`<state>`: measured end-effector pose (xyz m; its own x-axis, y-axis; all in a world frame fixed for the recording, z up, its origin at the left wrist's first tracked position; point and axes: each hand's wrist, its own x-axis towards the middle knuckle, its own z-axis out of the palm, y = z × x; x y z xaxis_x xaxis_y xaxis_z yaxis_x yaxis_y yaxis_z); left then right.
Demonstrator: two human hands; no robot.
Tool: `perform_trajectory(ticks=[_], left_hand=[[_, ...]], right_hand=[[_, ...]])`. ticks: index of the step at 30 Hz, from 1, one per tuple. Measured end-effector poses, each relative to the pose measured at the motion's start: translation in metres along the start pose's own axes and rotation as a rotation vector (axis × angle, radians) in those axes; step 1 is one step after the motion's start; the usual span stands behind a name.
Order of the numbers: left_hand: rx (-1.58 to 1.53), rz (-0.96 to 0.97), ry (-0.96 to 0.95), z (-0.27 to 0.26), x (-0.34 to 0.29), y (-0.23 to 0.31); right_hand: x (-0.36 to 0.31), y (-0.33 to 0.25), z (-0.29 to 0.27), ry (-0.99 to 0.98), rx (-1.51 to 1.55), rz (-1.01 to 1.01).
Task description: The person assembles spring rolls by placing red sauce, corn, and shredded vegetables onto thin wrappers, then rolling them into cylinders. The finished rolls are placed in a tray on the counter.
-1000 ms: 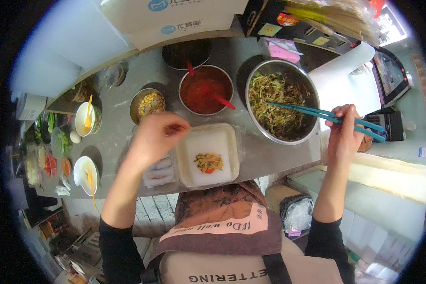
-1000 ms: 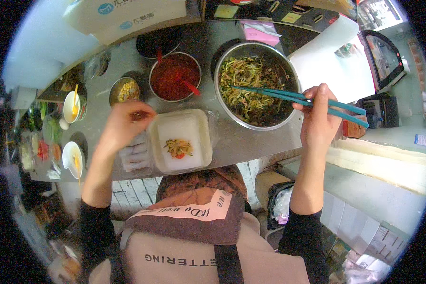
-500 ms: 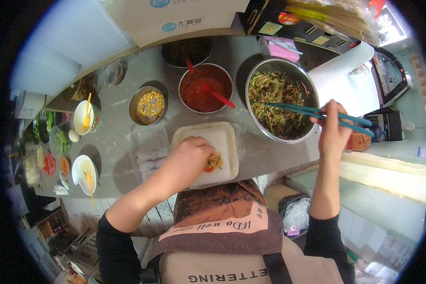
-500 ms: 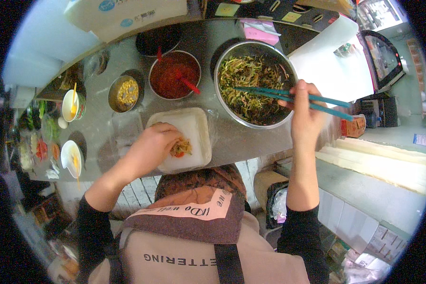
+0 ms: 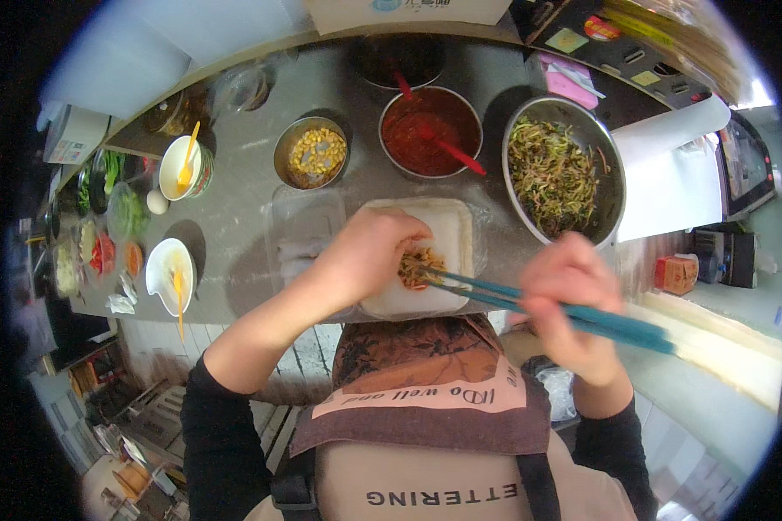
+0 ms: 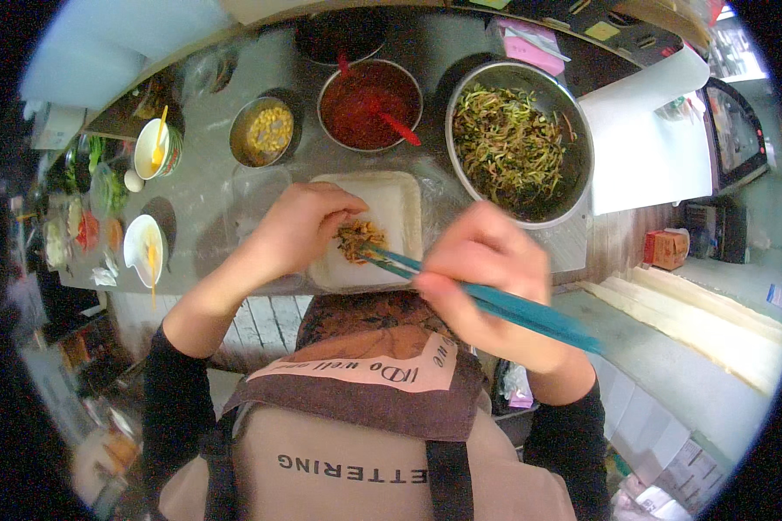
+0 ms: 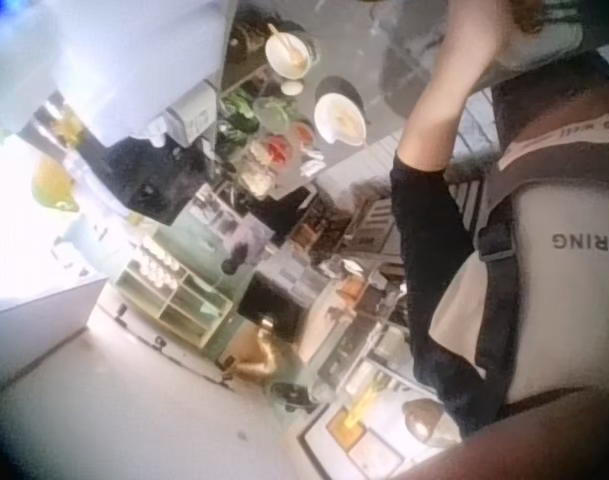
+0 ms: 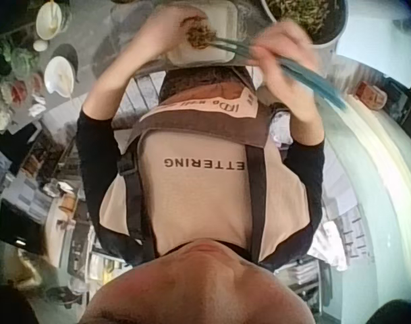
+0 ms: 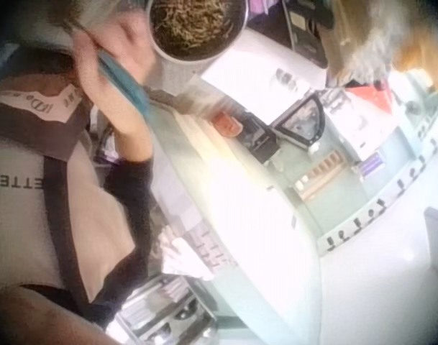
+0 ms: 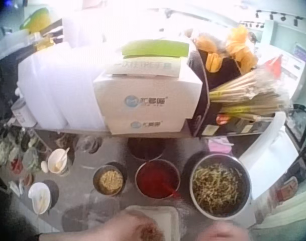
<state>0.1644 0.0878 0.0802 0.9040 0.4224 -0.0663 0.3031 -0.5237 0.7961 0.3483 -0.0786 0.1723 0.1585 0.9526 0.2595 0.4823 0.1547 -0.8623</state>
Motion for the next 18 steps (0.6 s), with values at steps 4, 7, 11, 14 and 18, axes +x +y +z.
perform_trajectory(ticks=[4, 7, 11, 14, 18], left_hand=[[-0.041, -0.01, 0.07, -0.002, -0.005, -0.002], [0.041, 0.04, 0.094, 0.005, -0.007, 0.001], [0.223, 0.233, 0.173, 0.011, -0.005, 0.001], [0.113, 0.223, 0.242, 0.011, -0.011, 0.001], [0.058, 0.113, 0.199, 0.004, -0.05, -0.003]], right_hand=[[-0.014, 0.007, -0.051, 0.374, 0.083, -0.058], [-0.026, 0.064, -0.084, 0.719, 0.047, 0.399], [-0.073, 0.147, -0.114, 0.694, 0.877, 0.31], [-0.109, 0.175, -0.131, 0.917, 0.943, 0.172], [-0.108, 0.16, -0.118, 1.103, 0.048, 0.458]])
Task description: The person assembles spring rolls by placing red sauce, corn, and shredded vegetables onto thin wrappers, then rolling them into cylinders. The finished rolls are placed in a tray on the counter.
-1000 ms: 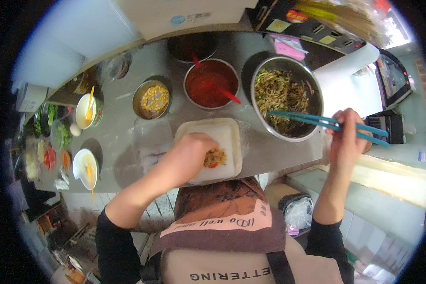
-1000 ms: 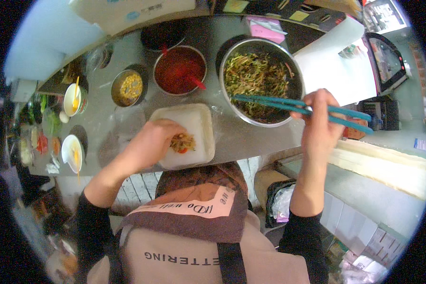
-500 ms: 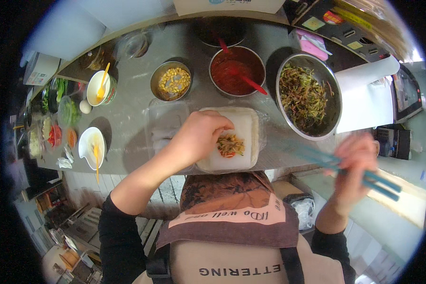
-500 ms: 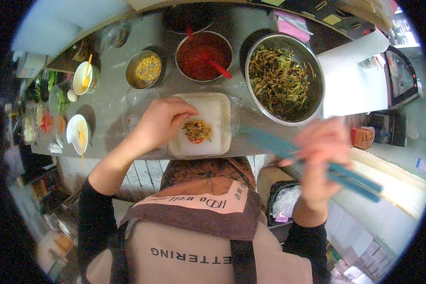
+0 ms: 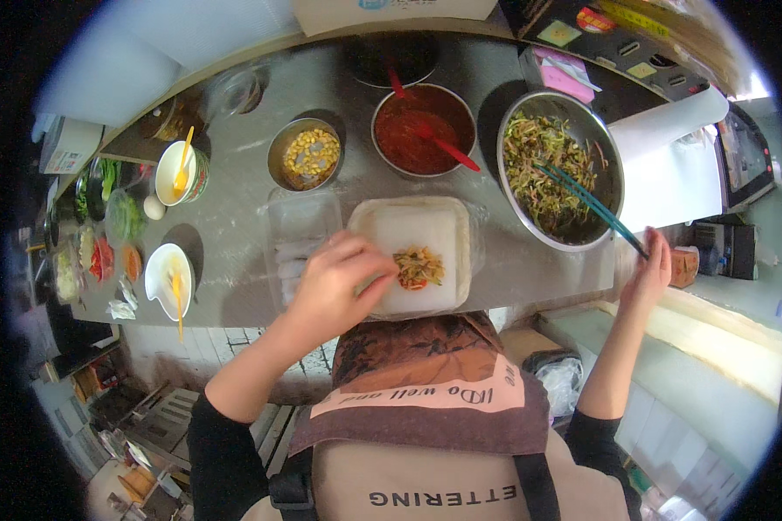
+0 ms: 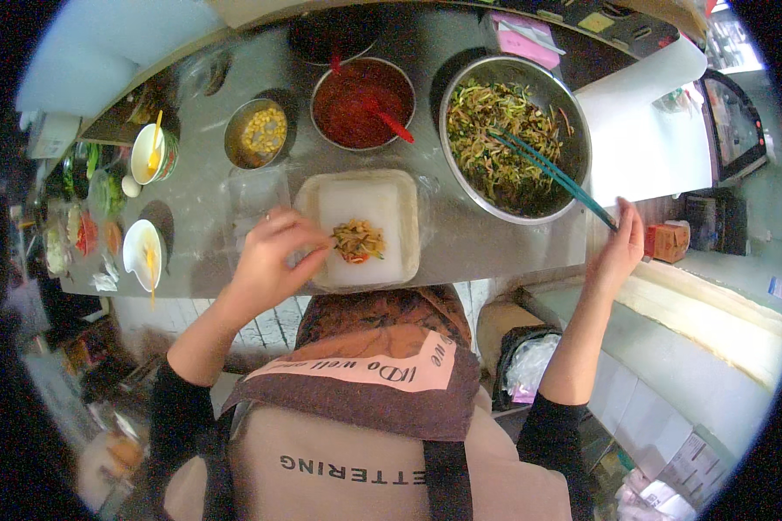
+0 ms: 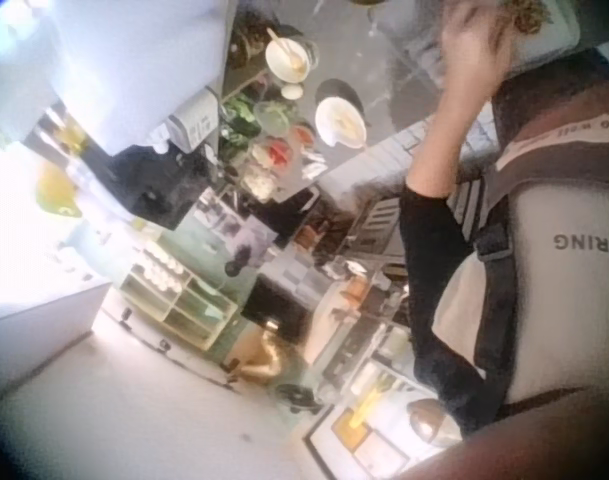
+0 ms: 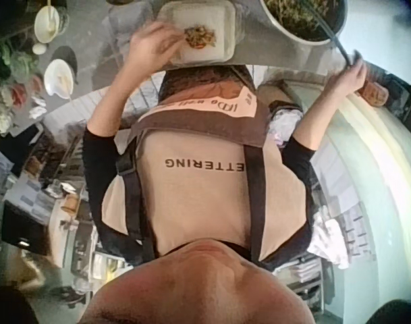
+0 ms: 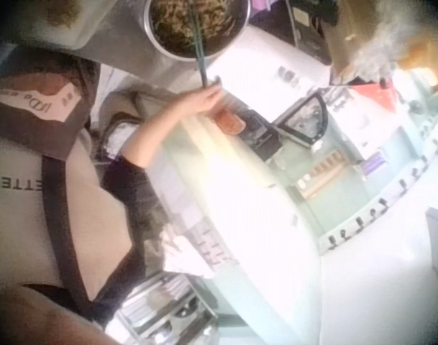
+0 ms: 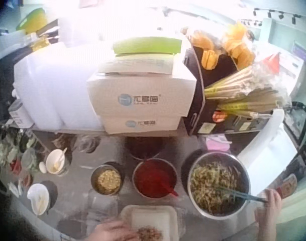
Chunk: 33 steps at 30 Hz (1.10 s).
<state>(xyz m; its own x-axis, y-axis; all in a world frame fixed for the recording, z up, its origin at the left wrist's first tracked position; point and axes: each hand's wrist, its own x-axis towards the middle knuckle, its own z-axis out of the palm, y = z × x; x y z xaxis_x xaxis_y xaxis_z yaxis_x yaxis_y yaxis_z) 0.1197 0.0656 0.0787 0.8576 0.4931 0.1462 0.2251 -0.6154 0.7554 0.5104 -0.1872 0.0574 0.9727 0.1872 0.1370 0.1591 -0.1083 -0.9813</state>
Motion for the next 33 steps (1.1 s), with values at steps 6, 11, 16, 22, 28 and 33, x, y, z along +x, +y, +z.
perform_trajectory(ticks=[6, 11, 16, 22, 28, 33], left_hand=[[0.044, 0.004, -0.065, 0.023, -0.027, 0.0], [0.083, 0.013, -0.033, 0.028, -0.025, 0.0], [0.048, 0.02, -0.055, 0.027, -0.021, -0.004], [0.198, 0.099, -0.08, 0.024, -0.023, 0.001], [0.256, 0.102, -0.022, 0.038, -0.024, 0.01], [0.224, 0.076, 0.033, 0.048, -0.025, 0.01]], right_hand=[[-0.106, -0.072, 0.073, -0.611, -0.519, -0.802], [-0.16, -0.068, 0.128, -1.314, -0.395, -0.76], [-0.166, -0.061, 0.133, -1.38, -0.487, -0.777], [-0.171, -0.059, 0.132, -1.35, -0.545, -0.851], [-0.175, -0.055, 0.132, -1.338, -0.561, -0.824], [-0.173, -0.058, 0.131, -1.36, -0.479, -0.751]])
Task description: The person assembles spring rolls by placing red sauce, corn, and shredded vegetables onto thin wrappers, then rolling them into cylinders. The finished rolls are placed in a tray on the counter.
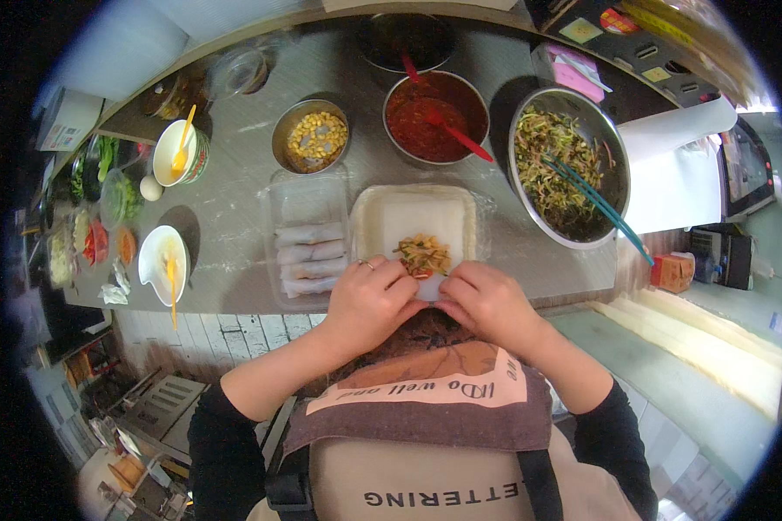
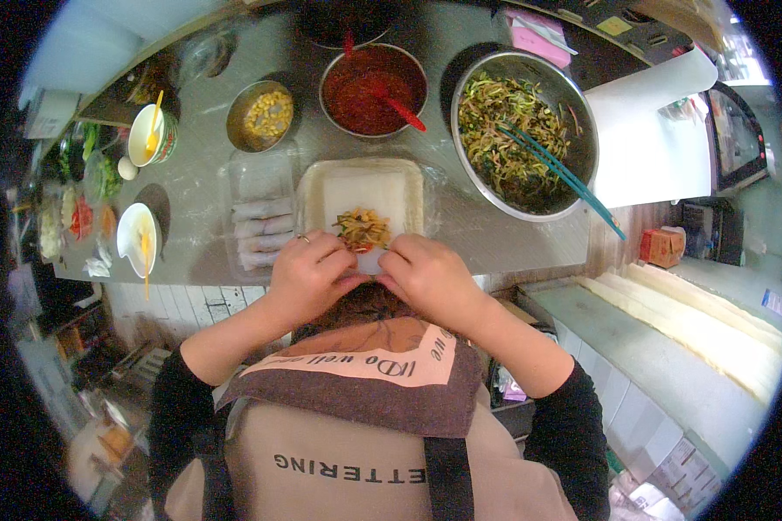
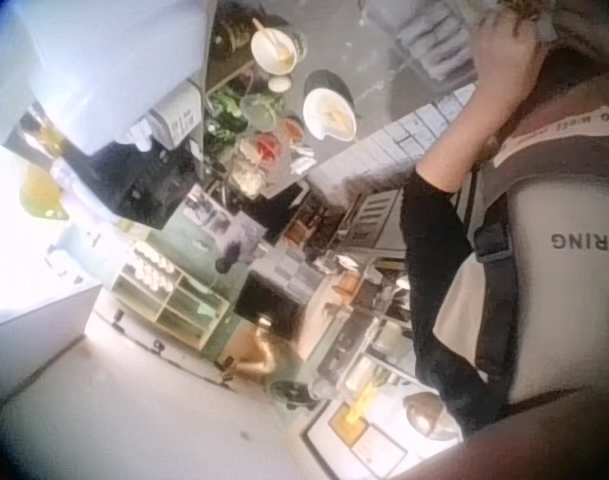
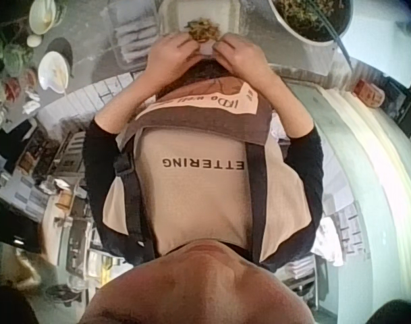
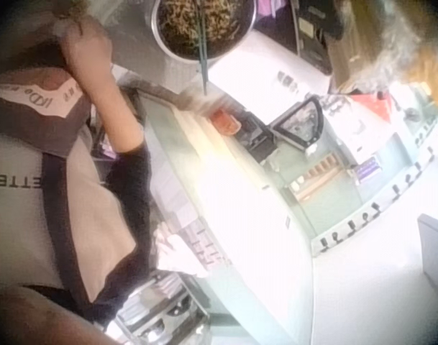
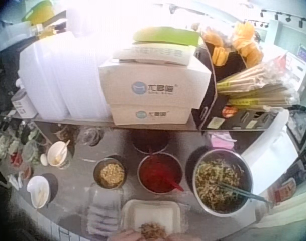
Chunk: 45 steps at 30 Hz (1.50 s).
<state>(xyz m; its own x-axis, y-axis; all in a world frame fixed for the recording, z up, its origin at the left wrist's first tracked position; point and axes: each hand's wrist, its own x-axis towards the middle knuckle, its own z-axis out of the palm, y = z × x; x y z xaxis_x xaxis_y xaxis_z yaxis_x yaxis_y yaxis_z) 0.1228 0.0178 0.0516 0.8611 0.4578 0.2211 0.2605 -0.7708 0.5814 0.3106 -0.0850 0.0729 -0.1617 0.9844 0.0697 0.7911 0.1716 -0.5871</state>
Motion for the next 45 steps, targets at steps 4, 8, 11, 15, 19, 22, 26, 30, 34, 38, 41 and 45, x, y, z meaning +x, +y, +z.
perform_trajectory(ticks=[4, 8, 11, 15, 19, 22, 26, 30, 34, 38, 41, 45], left_hand=[[-0.042, -0.014, -0.005, -0.002, 0.0, -0.002], [-0.075, 0.0, -0.024, -0.005, 0.002, -0.006], [-0.056, 0.026, -0.013, -0.005, 0.001, -0.005], [-0.015, 0.035, 0.074, 0.0, 0.0, -0.002], [-0.03, 0.006, 0.071, 0.001, -0.002, -0.001], [-0.042, 0.023, 0.03, -0.014, -0.019, 0.002], [0.245, -0.19, -0.85, -0.061, -0.064, -0.002], [0.312, -0.199, -0.881, -0.073, -0.082, -0.001], [0.004, -0.194, -0.287, -0.052, -0.058, 0.012], [-0.03, -0.185, 0.059, -0.014, -0.02, 0.009], [-0.028, -0.138, 0.133, -0.007, -0.015, 0.007], [-0.001, -0.09, 0.185, -0.013, -0.01, 0.002]], right_hand=[[0.001, 0.002, -0.004, -0.037, 0.066, 0.02], [0.001, 0.003, -0.004, -0.052, 0.083, 0.048], [0.0, 0.002, -0.002, -0.038, 0.075, 0.053], [-0.001, 0.0, 0.005, 0.021, 0.019, 0.054], [-0.001, -0.001, 0.013, 0.092, -0.076, -0.006], [-0.002, -0.001, 0.014, 0.117, -0.081, -0.006], [-0.002, -0.001, 0.012, 0.15, -0.12, -0.014], [0.0, -0.002, 0.012, 0.14, -0.147, -0.025], [0.002, -0.001, 0.013, 0.149, -0.13, -0.043], [0.003, -0.002, 0.008, 0.121, -0.158, -0.042], [0.004, -0.004, 0.003, 0.125, -0.168, -0.041], [0.011, -0.003, -0.001, 0.192, -0.154, -0.047]])
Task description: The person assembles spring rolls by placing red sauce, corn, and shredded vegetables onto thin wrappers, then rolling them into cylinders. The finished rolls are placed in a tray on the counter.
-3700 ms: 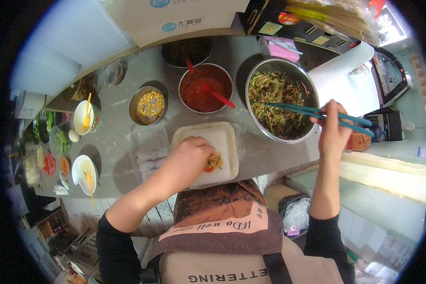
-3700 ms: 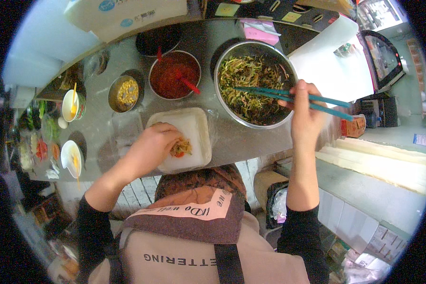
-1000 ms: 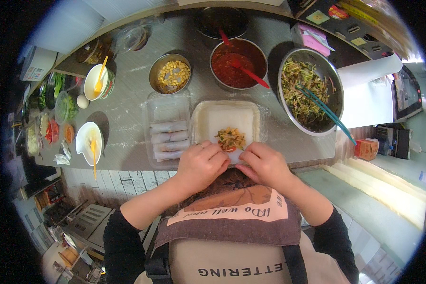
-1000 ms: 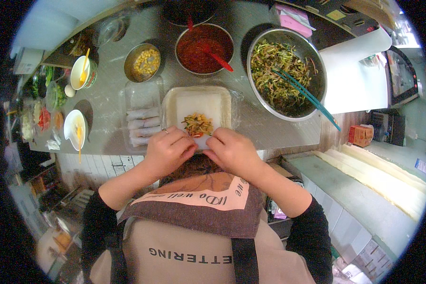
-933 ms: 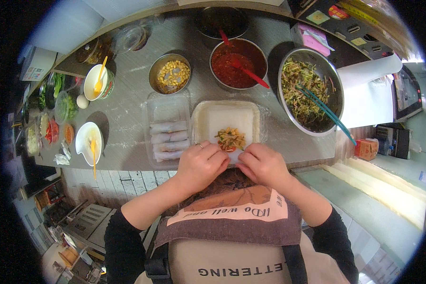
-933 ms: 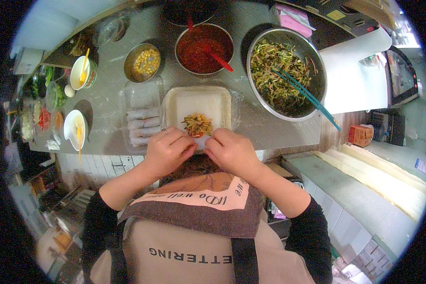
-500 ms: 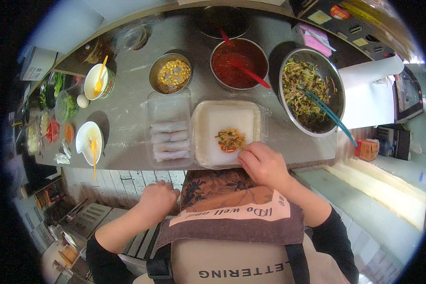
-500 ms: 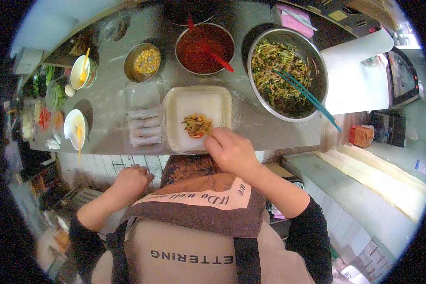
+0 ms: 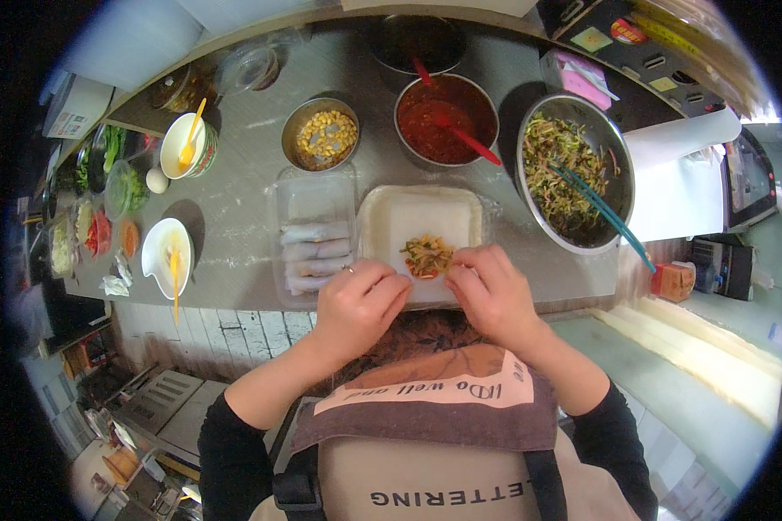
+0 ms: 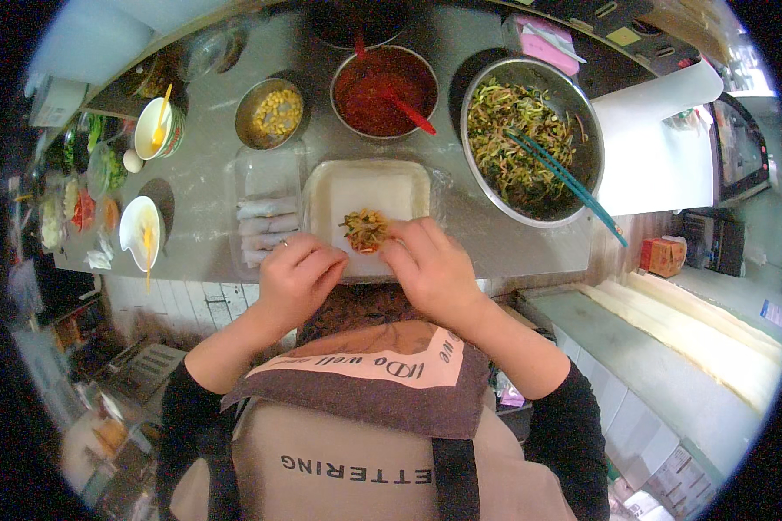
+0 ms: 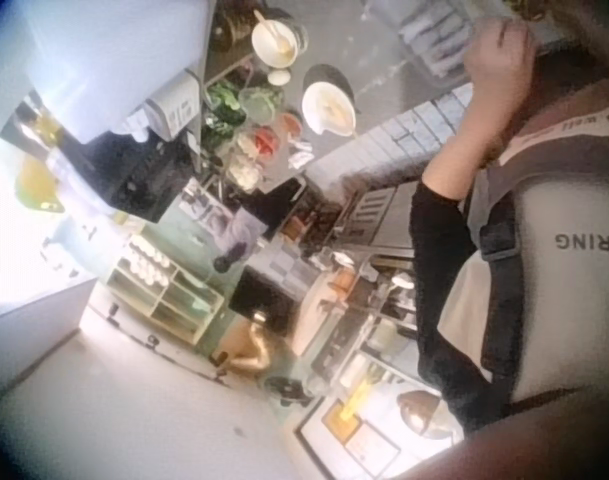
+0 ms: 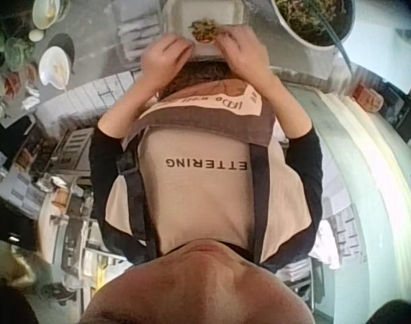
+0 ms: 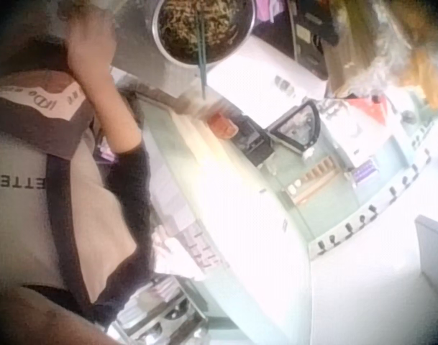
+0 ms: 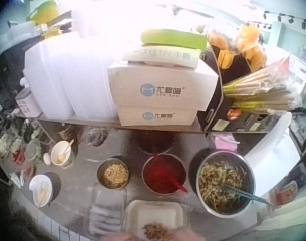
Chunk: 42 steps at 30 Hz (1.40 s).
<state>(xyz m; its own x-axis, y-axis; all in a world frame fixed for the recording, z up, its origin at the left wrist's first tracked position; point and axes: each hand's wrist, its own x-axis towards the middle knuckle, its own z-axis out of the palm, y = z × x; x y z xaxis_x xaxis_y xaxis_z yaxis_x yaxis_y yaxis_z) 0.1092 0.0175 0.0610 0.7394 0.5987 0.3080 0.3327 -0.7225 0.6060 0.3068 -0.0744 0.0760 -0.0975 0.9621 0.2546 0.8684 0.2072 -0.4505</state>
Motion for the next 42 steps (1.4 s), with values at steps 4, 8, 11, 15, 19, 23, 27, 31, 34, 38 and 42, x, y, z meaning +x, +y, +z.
perform_trajectory(ticks=[4, 8, 11, 15, 19, 23, 27, 31, 34, 38, 42], left_hand=[[-0.111, 0.025, -0.027, 0.0, 0.012, 0.001], [-0.11, -0.027, -0.065, 0.006, 0.013, 0.009], [-0.061, -0.002, -0.06, 0.009, 0.009, 0.008], [-0.007, -0.001, -0.029, 0.006, 0.003, 0.004], [-0.018, -0.006, -0.029, 0.001, 0.006, 0.005], [-0.119, -0.095, -0.021, -0.002, 0.017, 0.002], [-0.221, -0.121, -0.008, -0.002, 0.029, -0.005], [-0.264, -0.185, -0.09, -0.004, 0.037, -0.008], [-0.263, -0.288, -0.138, -0.004, 0.043, -0.006], [-0.202, -0.356, -0.221, 0.0, 0.058, -0.015], [0.093, -0.063, -0.119, 0.003, 0.072, -0.028]], right_hand=[[0.005, 0.003, 0.0, 0.054, 0.065, -0.013], [0.001, 0.005, -0.003, -0.013, 0.019, -0.118], [-0.003, 0.005, -0.005, -0.04, 0.024, -0.167], [-0.003, 0.007, -0.004, -0.034, 0.049, -0.179], [0.001, 0.009, -0.004, -0.009, 0.059, -0.182], [0.01, 0.012, -0.006, 0.033, 0.104, -0.109], [0.019, 0.013, -0.007, 0.077, 0.155, -0.053], [0.026, 0.015, -0.007, 0.076, 0.17, 0.002], [0.032, 0.021, -0.005, 0.068, 0.163, 0.024], [0.046, 0.03, -0.001, 0.015, 0.082, 0.078], [0.057, 0.032, 0.004, -0.044, 0.097, 0.154]])
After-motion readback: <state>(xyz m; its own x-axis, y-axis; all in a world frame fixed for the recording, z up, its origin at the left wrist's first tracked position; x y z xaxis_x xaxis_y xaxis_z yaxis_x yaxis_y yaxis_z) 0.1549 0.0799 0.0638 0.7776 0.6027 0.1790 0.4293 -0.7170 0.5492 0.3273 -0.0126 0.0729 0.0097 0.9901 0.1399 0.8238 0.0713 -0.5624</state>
